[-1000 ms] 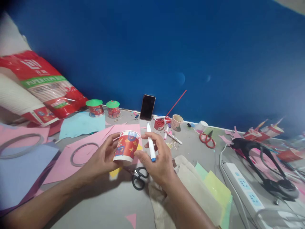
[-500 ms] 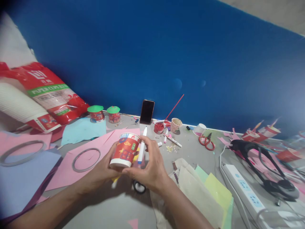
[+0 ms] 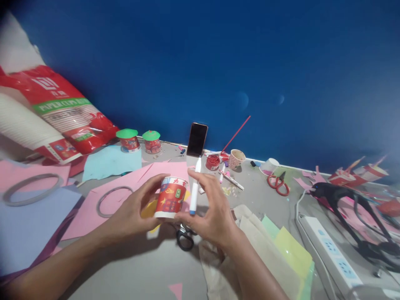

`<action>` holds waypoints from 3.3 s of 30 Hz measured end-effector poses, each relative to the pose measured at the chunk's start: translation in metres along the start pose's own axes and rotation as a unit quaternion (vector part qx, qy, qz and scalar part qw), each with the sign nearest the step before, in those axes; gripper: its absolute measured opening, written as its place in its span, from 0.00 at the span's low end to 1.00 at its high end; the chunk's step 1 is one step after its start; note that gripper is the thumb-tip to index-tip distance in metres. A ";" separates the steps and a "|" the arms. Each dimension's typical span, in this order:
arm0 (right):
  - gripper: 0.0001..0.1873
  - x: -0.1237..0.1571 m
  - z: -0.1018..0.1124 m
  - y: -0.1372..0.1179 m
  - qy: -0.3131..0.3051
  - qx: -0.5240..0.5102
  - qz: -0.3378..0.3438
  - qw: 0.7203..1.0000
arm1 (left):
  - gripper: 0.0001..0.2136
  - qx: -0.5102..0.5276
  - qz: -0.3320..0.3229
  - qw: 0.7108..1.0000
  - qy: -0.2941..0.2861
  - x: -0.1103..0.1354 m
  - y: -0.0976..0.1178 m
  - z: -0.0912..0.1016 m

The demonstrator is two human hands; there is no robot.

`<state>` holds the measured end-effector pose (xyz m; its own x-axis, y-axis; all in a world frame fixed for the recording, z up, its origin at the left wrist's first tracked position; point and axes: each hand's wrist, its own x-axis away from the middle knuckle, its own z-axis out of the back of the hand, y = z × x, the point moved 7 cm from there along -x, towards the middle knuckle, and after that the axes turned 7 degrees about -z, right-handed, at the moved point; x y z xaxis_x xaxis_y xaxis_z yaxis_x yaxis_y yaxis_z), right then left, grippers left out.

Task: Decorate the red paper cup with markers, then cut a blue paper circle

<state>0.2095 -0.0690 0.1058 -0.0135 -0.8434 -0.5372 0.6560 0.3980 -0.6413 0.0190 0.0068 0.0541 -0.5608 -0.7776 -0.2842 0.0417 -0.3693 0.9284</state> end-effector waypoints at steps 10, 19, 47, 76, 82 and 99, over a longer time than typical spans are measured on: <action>0.09 0.006 0.014 -0.042 0.060 -0.070 0.118 0.989 | 0.36 -0.085 -0.043 0.995 -0.006 0.002 0.002 -0.003; 0.07 0.007 0.006 -0.032 0.049 -0.048 0.027 0.997 | 0.35 -0.075 -0.025 0.997 0.000 0.003 0.005 -0.004; 0.09 0.003 0.000 -0.034 0.015 -0.039 0.011 0.999 | 0.33 -0.065 -0.048 0.997 0.002 0.003 0.005 -0.008; 0.10 0.003 -0.003 -0.032 -0.020 -0.058 -0.016 0.998 | 0.34 -0.076 -0.028 0.997 -0.009 0.001 0.008 -0.007; 0.10 0.002 -0.003 -0.033 -0.018 -0.069 -0.012 0.997 | 0.34 -0.077 -0.033 0.997 -0.005 0.002 0.005 -0.008; 0.09 0.005 0.004 -0.035 0.051 -0.053 0.021 0.997 | 0.36 -0.089 -0.041 0.995 -0.013 0.006 -0.001 -0.006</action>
<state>0.1899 -0.0886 0.1274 -0.0677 -0.7866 -0.6137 0.5749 0.4720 -0.6684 0.0206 -0.0006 0.0499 -0.5903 -0.7280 -0.3488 0.1387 -0.5171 0.8446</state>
